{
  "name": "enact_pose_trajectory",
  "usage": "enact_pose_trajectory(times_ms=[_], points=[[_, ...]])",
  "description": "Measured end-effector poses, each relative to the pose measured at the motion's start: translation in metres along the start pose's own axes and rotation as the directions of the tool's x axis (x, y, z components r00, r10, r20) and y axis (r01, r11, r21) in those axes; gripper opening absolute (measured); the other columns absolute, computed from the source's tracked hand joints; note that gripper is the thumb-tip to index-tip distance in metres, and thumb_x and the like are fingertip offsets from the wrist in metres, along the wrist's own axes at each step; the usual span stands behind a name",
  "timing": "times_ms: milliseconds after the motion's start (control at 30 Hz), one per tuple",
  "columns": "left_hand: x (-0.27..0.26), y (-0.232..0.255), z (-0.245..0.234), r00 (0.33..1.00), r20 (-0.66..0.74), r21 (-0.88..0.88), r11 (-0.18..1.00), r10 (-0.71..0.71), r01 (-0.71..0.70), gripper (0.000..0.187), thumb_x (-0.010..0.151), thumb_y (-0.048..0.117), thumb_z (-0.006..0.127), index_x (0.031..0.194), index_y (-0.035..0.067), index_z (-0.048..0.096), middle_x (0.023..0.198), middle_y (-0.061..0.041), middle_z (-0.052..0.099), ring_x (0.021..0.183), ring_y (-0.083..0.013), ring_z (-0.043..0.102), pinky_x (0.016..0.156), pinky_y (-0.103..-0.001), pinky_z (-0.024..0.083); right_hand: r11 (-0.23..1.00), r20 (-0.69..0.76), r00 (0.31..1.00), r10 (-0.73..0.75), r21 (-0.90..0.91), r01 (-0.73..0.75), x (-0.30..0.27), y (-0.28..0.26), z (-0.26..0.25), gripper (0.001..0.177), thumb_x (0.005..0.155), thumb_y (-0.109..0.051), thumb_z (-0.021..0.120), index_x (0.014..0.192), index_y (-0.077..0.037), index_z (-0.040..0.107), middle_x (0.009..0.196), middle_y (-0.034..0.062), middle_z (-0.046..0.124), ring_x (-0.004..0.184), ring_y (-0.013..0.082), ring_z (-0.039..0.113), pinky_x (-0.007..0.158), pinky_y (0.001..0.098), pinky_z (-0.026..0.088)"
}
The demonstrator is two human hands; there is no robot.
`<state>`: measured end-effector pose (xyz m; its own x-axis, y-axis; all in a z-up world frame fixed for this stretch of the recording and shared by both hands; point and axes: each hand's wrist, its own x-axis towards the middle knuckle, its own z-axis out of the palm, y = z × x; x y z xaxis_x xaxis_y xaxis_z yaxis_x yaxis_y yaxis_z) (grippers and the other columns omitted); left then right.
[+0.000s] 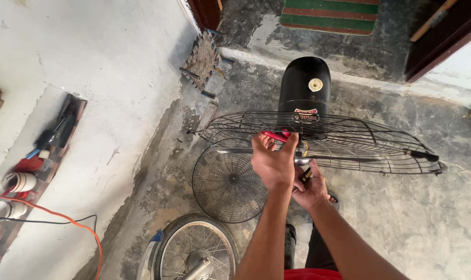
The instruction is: The person disassembles and reassembles an electric fan. They remove the front grille, detach the fan blades, and then reattach the blades and grille using pliers and a screwdriver. The person also adjusts the fan's tilt mechanism with a screwdriver.
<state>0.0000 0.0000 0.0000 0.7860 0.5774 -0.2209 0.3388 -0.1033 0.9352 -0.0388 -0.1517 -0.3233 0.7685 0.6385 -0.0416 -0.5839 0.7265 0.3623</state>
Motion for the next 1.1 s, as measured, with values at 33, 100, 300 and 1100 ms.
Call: enact_pose_trajectory(times_ms=[33, 100, 300, 1100], points=[[0.003, -0.009, 0.004, 1.000, -0.010, 0.004, 1.000, 0.023, -0.023, 0.063, 0.075, 0.027, 0.090, 0.120, -0.003, 0.058, 0.121, -0.024, 0.068, 0.112, -0.0313, 0.071, 0.101, -0.034, 0.056, 0.997, -0.112, 0.991, -0.072, -0.034, 0.068, 0.003, 0.014, 0.025, 0.050, 0.104, -0.052, 0.062, 0.126, -0.007, 0.059, 0.116, 0.0113, 0.070, 0.104, 0.0204, 0.066, 0.054, 0.0219, 0.036], [0.015, -0.025, 0.009, 1.000, 0.007, -0.199, 0.980, -0.008, 0.010, 0.055, 0.073, 0.023, 0.090, 0.112, -0.003, 0.060, 0.112, -0.020, 0.069, 0.099, -0.0267, 0.070, 0.095, -0.035, 0.058, 0.964, -0.321, 0.916, -0.241, -0.190, 0.187, 0.007, 0.038, 0.073, 0.045, 0.099, -0.046, 0.065, 0.120, -0.007, 0.061, 0.113, 0.0121, 0.072, 0.108, 0.0212, 0.068, 0.047, 0.0206, 0.035], [0.063, -0.062, -0.017, 0.966, 0.222, -0.438, 0.871, -0.136, 0.223, 0.043, 0.076, 0.015, 0.091, 0.102, 0.001, 0.061, 0.095, -0.016, 0.069, 0.076, -0.0204, 0.062, 0.074, -0.033, 0.053, 0.843, -0.551, 0.691, -0.469, -0.511, 0.165, 0.015, 0.076, 0.158, 0.032, 0.093, -0.034, 0.072, 0.107, -0.007, 0.063, 0.107, 0.0101, 0.076, 0.119, 0.0227, 0.073, 0.035, 0.0198, 0.031], [0.052, -0.056, -0.004, 0.998, 0.041, -0.231, 0.972, -0.041, 0.050, 0.039, 0.076, 0.024, 0.094, 0.095, 0.006, 0.065, 0.097, -0.011, 0.071, 0.089, -0.0223, 0.065, 0.080, -0.035, 0.054, 0.881, -0.613, 0.650, -0.449, -0.424, 0.210, 0.018, 0.082, 0.160, 0.046, 0.079, -0.036, 0.081, 0.104, 0.000, 0.068, 0.107, 0.0198, 0.081, 0.074, 0.0104, 0.076, 0.031, 0.0147, 0.034]])
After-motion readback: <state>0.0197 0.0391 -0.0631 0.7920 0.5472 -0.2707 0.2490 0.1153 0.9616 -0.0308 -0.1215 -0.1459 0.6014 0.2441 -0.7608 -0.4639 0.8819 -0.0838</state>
